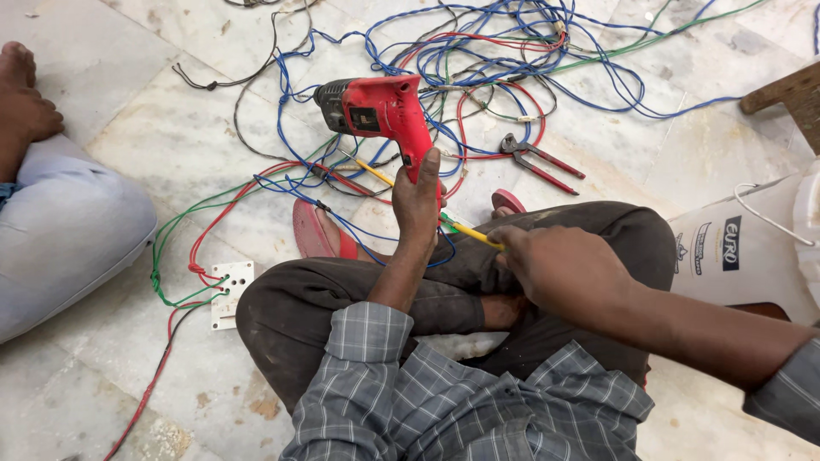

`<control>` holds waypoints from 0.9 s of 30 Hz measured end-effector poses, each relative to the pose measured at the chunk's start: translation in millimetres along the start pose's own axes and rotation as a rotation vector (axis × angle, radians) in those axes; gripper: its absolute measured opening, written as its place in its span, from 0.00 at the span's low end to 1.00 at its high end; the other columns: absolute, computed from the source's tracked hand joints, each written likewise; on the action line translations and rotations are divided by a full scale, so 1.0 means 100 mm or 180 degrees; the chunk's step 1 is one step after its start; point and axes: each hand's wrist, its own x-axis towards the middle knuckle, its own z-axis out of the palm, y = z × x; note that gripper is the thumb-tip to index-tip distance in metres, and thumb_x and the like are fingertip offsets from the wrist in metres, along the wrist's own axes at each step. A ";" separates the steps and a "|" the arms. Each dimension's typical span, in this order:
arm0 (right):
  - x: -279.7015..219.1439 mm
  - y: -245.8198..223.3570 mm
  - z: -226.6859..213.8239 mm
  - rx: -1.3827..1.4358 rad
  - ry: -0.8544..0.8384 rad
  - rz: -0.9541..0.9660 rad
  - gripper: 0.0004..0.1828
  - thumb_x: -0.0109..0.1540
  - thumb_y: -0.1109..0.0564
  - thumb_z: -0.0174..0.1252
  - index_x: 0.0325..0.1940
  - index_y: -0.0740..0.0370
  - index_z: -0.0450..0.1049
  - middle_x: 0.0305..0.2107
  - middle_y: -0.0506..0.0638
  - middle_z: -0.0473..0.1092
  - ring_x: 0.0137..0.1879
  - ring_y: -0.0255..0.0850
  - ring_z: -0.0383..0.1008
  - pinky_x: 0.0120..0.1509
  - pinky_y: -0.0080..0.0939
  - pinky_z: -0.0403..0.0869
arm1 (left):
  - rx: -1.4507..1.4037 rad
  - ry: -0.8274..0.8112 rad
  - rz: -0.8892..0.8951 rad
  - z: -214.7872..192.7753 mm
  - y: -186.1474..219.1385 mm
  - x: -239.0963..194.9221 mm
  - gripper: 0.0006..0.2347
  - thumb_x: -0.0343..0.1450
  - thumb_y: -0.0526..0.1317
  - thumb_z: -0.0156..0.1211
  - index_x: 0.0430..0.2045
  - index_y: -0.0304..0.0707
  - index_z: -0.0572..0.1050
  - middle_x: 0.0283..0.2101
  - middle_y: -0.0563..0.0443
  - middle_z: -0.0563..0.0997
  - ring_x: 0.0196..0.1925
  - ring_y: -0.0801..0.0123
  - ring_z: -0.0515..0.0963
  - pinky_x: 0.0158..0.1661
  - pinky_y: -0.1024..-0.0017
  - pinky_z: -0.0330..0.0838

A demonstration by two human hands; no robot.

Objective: The person sits on the floor and uses a screwdriver to open the casing of a red electric drill. They then manipulate several colored wires connected to a switch plate, twisting and arranging them.

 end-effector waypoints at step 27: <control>1.92 -0.07 0.27 0.3495 0.1184 -0.1217 0.38 0.47 0.51 0.74 0.58 0.59 0.69 0.42 0.56 0.78 0.46 0.40 0.82 0.47 0.40 0.81 | -0.0620 -0.0996 -0.0017 -0.15 0.25 -0.15 0.22 0.63 0.37 0.65 0.52 0.35 0.69 0.39 0.54 0.77 0.41 0.76 0.77 0.43 0.74 0.72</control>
